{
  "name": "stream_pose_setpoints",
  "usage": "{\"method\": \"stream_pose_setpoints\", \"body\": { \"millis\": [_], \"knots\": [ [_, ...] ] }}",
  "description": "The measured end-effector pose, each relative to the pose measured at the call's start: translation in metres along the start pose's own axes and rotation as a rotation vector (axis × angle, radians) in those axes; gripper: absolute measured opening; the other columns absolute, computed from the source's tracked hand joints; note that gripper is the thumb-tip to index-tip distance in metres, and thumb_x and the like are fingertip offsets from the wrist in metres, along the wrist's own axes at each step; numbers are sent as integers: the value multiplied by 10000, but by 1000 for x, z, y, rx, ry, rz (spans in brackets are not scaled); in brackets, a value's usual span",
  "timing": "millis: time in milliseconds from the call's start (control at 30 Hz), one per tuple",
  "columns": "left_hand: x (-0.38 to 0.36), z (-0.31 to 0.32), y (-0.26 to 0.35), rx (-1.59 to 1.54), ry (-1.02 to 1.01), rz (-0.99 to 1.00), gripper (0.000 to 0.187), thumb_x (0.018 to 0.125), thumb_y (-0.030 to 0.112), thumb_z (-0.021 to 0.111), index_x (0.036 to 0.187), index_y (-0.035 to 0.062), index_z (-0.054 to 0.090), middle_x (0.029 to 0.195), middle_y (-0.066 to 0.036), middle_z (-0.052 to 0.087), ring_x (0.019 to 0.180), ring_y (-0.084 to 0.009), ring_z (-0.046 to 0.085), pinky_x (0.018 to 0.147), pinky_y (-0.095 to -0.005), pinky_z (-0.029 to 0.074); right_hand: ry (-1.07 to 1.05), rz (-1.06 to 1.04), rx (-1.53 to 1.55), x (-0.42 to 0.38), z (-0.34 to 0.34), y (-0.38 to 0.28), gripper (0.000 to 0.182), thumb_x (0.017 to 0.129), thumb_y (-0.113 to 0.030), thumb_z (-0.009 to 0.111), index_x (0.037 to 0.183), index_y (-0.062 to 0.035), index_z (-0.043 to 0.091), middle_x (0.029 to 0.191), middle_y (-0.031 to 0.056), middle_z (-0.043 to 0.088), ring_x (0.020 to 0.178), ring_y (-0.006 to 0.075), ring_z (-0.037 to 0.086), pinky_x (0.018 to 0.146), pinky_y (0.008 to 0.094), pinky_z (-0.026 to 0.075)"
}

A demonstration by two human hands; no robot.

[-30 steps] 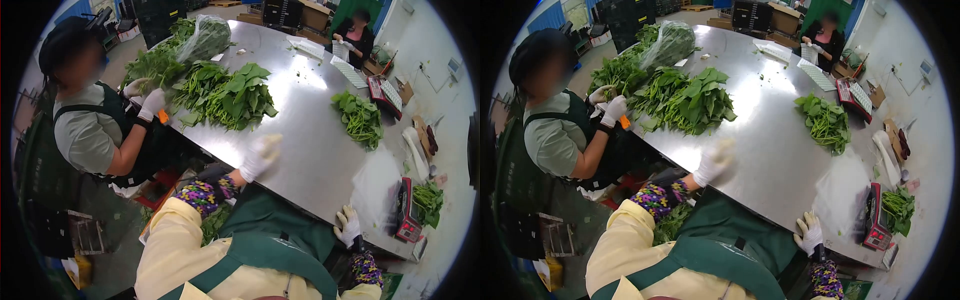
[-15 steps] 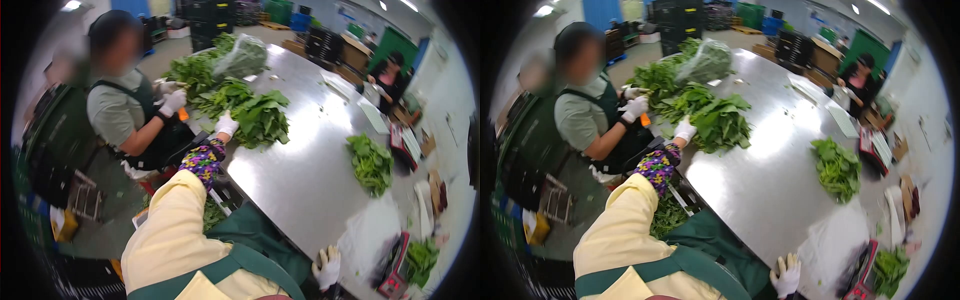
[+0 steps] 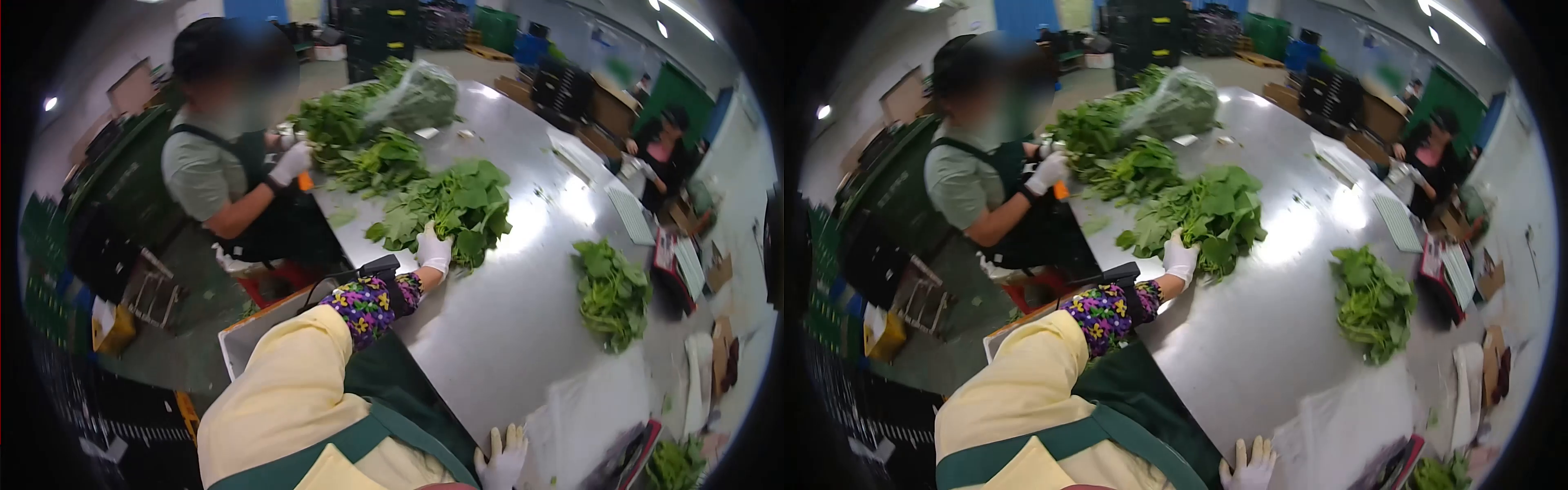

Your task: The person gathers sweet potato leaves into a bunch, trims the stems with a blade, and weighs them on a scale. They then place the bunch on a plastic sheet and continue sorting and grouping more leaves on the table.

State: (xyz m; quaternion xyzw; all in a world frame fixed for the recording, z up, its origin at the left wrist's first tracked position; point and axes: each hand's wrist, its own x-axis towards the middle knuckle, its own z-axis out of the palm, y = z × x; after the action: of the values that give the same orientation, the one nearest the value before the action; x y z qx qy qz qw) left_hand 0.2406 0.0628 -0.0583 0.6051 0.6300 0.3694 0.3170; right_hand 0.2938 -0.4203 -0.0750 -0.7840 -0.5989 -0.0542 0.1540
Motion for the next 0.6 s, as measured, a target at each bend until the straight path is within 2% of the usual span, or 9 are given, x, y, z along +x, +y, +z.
{"method": "stream_pose_setpoints", "body": {
  "millis": [100,133,200,267,333,433,500,533,600],
  "knots": [
    [-52,27,20,-140,-16,63,835,718,328,706,1397,65,298,1218,-233,452,1090,-377,503,919,-408,422,-17,74,9,1,3,-5,585,628,-236,733,1172,-113,557,1282,210,461,1211,425,418,1005,558,331],
    [-54,43,14,-284,-23,78,857,668,210,761,1367,-26,325,1125,-236,555,997,-307,575,854,-354,465,-24,52,7,0,5,-3,587,641,-264,730,1183,-119,556,1279,209,461,1205,420,422,999,560,332],
    [-79,35,23,-260,-1,134,850,680,155,755,1374,-42,305,1132,-215,564,984,-259,584,820,-315,481,-45,31,-8,0,4,2,590,655,-291,726,1194,-125,555,1277,207,460,1199,416,427,994,562,334],
    [-102,15,21,-525,-140,140,682,758,59,679,1347,-21,344,1178,-156,510,970,-193,576,809,-282,490,-31,19,0,0,3,1,588,675,-301,722,1211,-133,547,1279,203,460,1201,412,427,997,562,329],
    [-117,-4,-7,-360,-97,512,602,790,37,641,1334,42,383,1177,-130,486,950,-189,579,813,-275,493,-36,27,-6,0,3,0,586,677,-300,720,1212,-133,546,1283,200,457,1203,409,426,1001,562,325],
    [-143,-53,-30,-392,-198,595,464,802,23,626,1242,81,496,1084,-108,531,929,-197,589,821,-274,494,-30,33,2,0,3,-2,588,680,-292,719,1216,-131,540,1286,199,454,1205,406,424,998,563,331],
    [-139,-64,-60,-138,-185,712,291,787,76,629,1075,64,592,1045,-133,579,938,-303,586,808,-361,481,-14,24,19,0,3,-2,588,680,-281,720,1219,-133,536,1287,194,454,1205,404,424,991,565,341],
    [-139,-72,-64,-112,-87,809,186,776,70,637,961,64,623,967,-129,600,906,-315,592,798,-362,481,-16,21,22,0,3,-2,588,680,-281,720,1219,-133,536,1287,194,454,1205,404,424,991,565,341],
    [-139,-85,-70,-41,-57,823,173,777,65,637,949,67,622,976,-129,598,903,-306,592,792,-364,479,-6,18,3,-1,4,-2,596,678,-272,722,1225,-137,530,1284,192,456,1203,404,425,981,566,351]
  ]
}}
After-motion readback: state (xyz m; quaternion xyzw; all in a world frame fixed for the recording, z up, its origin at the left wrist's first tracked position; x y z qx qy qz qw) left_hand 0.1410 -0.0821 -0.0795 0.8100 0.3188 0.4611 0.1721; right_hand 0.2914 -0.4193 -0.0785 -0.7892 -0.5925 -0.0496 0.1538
